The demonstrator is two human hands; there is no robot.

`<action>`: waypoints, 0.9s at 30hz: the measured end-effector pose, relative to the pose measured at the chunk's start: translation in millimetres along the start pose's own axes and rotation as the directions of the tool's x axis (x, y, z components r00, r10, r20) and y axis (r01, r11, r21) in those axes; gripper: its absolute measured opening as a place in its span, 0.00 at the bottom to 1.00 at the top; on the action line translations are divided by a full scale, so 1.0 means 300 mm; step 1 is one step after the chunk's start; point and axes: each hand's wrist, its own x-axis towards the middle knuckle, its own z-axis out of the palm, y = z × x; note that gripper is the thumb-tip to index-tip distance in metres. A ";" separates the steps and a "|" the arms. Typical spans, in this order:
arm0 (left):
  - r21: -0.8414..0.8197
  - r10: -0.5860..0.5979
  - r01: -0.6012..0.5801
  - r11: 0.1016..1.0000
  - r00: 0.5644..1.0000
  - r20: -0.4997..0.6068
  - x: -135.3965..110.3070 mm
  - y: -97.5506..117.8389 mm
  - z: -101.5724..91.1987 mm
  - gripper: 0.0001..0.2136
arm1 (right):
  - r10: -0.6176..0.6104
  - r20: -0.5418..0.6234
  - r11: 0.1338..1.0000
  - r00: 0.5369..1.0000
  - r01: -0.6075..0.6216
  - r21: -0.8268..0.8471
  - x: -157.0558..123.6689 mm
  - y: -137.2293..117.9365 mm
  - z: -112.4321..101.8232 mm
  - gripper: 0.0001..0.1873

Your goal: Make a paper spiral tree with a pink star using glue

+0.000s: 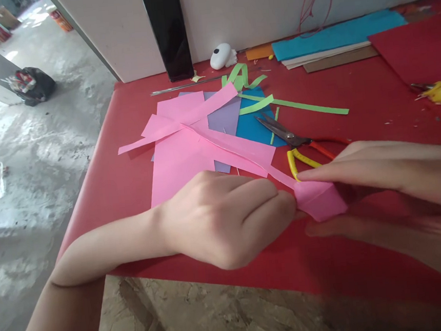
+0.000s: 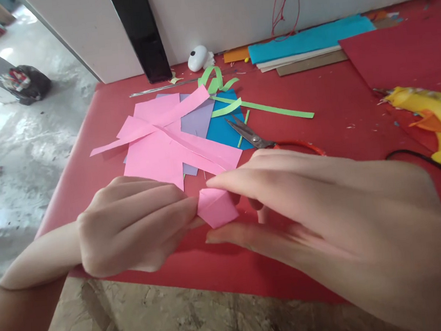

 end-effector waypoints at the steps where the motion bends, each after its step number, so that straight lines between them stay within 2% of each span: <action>1: -0.008 -0.001 0.001 1.000 1.000 -0.011 -0.002 -0.006 0.002 0.12 | 0.012 -0.007 1.000 1.000 -0.012 0.012 0.001 -0.002 0.000 0.16; 3: -0.044 0.025 -0.026 0.999 0.999 -0.027 -0.005 -0.023 0.005 0.10 | -0.004 -0.041 0.999 0.999 0.005 0.038 0.005 -0.006 0.005 0.15; 5: -0.074 0.053 -0.055 0.996 0.998 -0.029 -0.006 -0.039 0.005 0.09 | -0.073 -0.060 0.996 0.996 0.076 0.054 0.013 -0.005 0.013 0.17; 11: -0.082 0.035 -0.037 0.996 0.999 -0.030 -0.004 -0.066 0.008 0.08 | -0.219 -0.018 0.967 0.976 0.219 0.126 0.037 0.007 0.018 0.20; 15: -0.051 0.058 -0.058 0.997 0.998 0.000 -0.006 -0.065 0.013 0.08 | -0.324 0.014 0.945 0.946 0.324 0.036 0.036 -0.001 0.012 0.23; 20: -0.071 0.034 -0.032 0.997 0.999 0.029 -0.003 -0.063 0.011 0.11 | -0.308 0.006 0.951 0.951 0.308 -0.013 0.031 -0.009 0.010 0.22; 24: -0.066 0.021 -0.020 0.998 1.000 0.018 -0.001 -0.066 0.013 0.11 | -0.352 -0.013 0.935 0.936 0.351 -0.047 0.038 0.000 0.011 0.21; 27: -0.038 0.032 -0.030 0.999 0.998 0.048 -0.002 -0.069 0.012 0.12 | -0.289 -0.011 0.957 0.957 0.289 -0.012 0.041 0.010 0.014 0.20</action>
